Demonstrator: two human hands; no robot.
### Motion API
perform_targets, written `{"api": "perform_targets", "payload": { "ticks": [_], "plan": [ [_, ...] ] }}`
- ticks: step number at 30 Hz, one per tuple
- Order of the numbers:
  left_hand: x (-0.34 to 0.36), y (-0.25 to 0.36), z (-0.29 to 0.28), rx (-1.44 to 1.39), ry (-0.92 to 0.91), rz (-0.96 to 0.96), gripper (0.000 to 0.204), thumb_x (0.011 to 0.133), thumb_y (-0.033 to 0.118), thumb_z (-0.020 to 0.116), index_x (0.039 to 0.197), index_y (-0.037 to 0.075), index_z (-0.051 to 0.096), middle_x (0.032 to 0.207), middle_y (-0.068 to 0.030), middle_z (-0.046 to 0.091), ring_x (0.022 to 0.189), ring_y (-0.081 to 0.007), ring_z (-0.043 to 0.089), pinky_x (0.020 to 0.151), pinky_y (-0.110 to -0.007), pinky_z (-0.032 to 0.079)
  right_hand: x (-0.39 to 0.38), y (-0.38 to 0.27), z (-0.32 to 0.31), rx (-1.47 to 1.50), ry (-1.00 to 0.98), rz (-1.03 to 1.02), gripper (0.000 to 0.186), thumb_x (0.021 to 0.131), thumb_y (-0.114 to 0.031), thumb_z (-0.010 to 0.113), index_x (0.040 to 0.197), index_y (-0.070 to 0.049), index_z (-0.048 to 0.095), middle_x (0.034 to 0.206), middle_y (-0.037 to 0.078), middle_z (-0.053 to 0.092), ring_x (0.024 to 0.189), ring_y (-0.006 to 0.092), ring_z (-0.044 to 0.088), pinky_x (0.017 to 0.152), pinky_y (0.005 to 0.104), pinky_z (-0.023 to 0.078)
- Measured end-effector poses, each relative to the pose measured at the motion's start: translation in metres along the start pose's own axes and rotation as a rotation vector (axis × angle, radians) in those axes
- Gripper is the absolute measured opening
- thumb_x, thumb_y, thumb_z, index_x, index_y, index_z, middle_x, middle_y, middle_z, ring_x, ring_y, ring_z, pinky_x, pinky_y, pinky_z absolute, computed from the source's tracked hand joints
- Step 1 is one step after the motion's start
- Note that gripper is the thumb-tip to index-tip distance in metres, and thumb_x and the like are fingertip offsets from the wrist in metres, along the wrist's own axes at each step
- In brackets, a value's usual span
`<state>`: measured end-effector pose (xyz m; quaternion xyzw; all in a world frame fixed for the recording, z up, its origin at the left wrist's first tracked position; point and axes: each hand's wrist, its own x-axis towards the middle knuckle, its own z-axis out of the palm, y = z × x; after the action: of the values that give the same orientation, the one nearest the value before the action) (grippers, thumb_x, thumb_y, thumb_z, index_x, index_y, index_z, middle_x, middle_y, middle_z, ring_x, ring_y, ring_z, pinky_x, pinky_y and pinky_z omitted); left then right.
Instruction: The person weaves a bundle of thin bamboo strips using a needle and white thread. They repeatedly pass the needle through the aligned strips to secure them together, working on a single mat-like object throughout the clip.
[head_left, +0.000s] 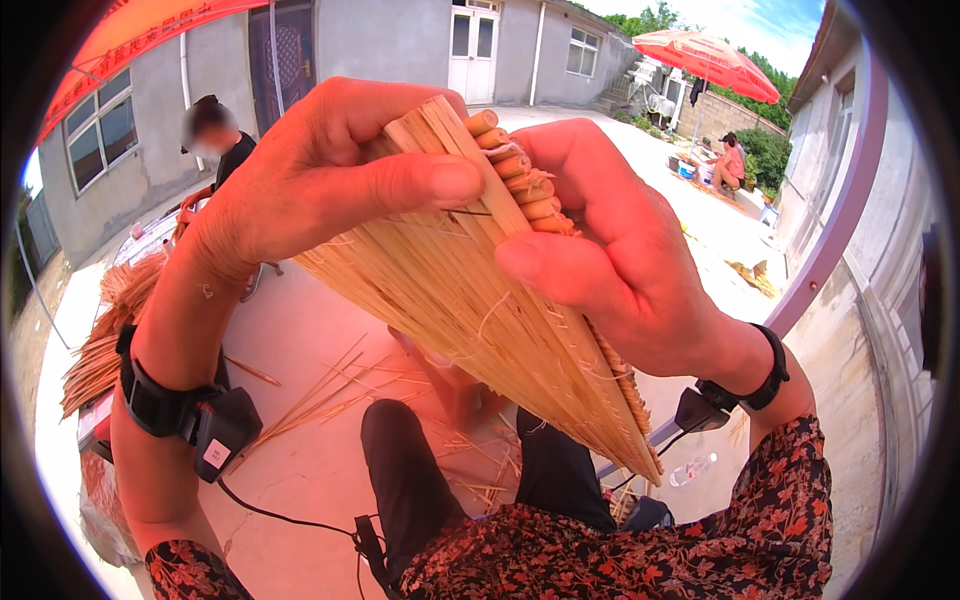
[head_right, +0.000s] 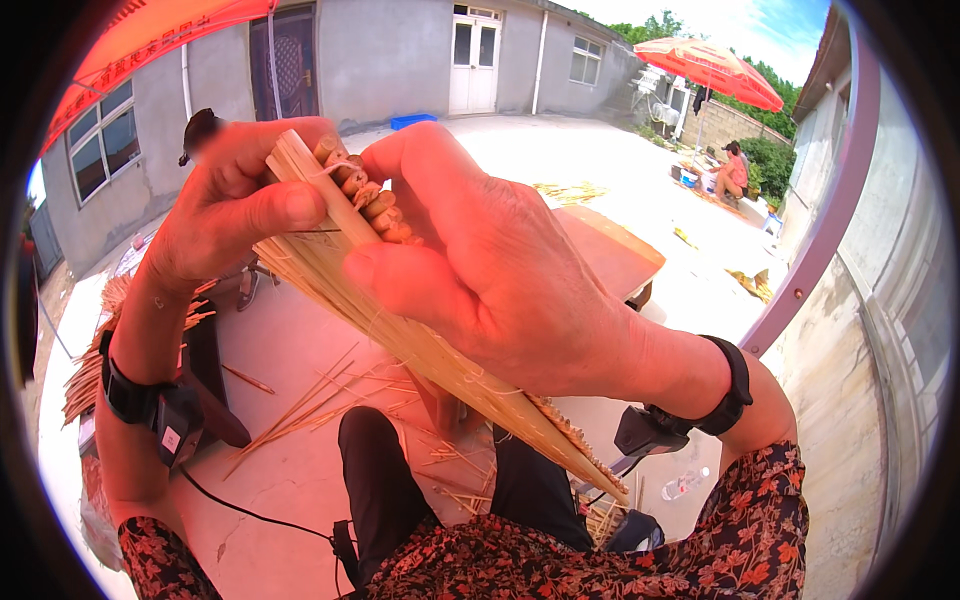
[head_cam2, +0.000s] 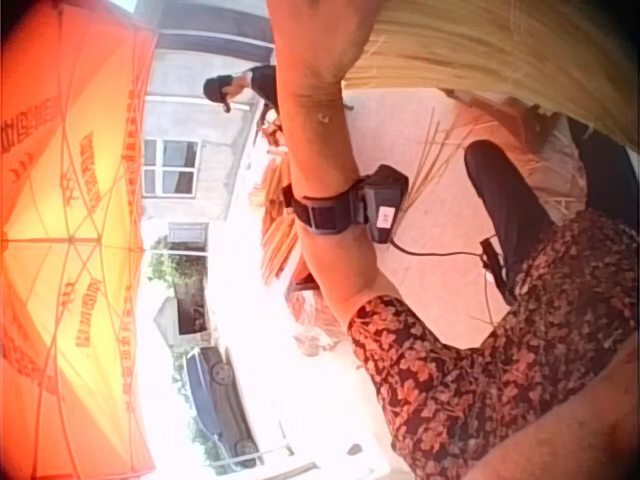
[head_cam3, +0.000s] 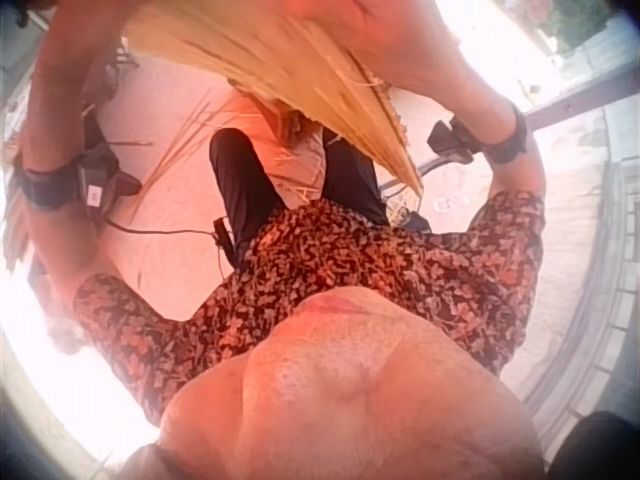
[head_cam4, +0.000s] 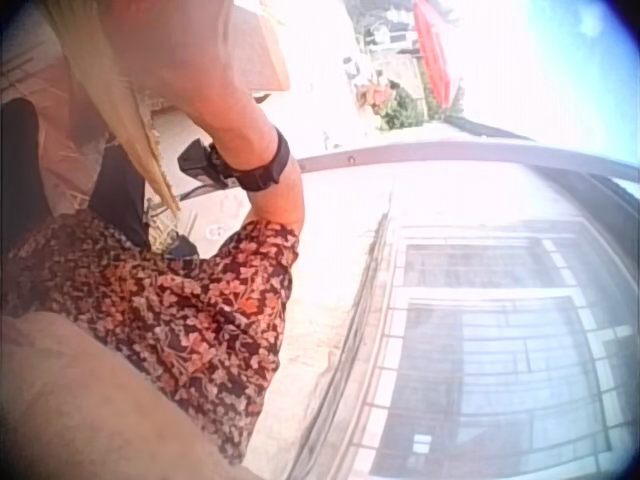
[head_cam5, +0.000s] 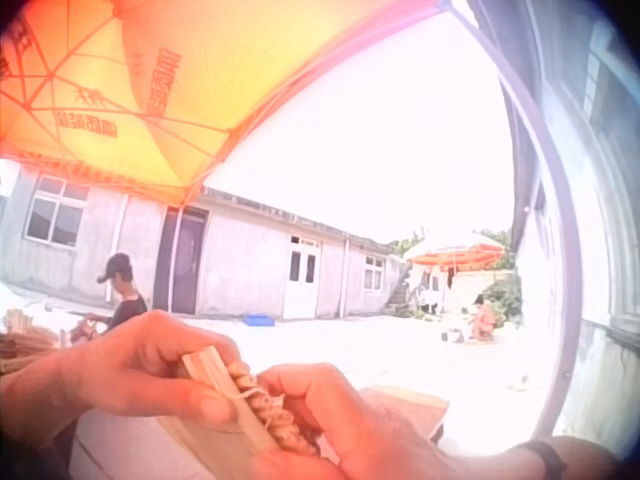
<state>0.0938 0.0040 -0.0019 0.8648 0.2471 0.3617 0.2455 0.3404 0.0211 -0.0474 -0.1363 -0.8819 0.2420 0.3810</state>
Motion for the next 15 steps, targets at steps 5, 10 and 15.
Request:
{"api": "perform_targets", "payload": {
  "ticks": [5, 10, 15],
  "plan": [
    [-0.021, -0.009, -0.005, 0.075, 0.16, 0.006, 0.032, 0.097, 0.028, 0.071, 0.111, 0.0, 0.069, 0.095, 0.0001, 0.071, 0.088, -0.0047, 0.062, 0.079, -0.024, 0.05, 0.007, 0.005, 0.0, -0.332, 0.111, -0.217, 0.078, 0.091, -0.031, 0.074, 0.15, 0.0, 0.033, 0.131, 0.017, 0.06, 0.122, 0.0262, 0.06, 0.101, 0.0365, 0.046],
    [-0.064, 0.006, -0.009, 0.269, 0.421, -0.006, 0.033, 0.098, 0.027, 0.069, 0.111, -0.003, 0.065, 0.099, -0.0027, 0.066, 0.092, -0.0081, 0.059, 0.083, -0.025, 0.048, -0.015, 0.012, 0.006, -0.521, 0.25, -0.347, 0.092, 0.075, -0.035, 0.088, 0.147, -0.002, 0.04, 0.122, 0.014, 0.065, 0.116, 0.0278, 0.062, 0.097, 0.0386, 0.048],
    [-0.109, 0.023, 0.023, 0.461, 0.586, -0.006, 0.035, 0.099, 0.026, 0.067, 0.11, -0.007, 0.063, 0.108, -0.0068, 0.063, 0.1, -0.0123, 0.059, 0.09, -0.028, 0.046, -0.024, 0.026, 0.011, -0.323, 0.032, -0.264, 0.038, 0.071, -0.016, 0.086, 0.1, 0.0, 0.067, 0.084, 0.012, 0.065, 0.072, 0.0275, 0.063, 0.064, 0.0343, 0.049]
  ]
}}
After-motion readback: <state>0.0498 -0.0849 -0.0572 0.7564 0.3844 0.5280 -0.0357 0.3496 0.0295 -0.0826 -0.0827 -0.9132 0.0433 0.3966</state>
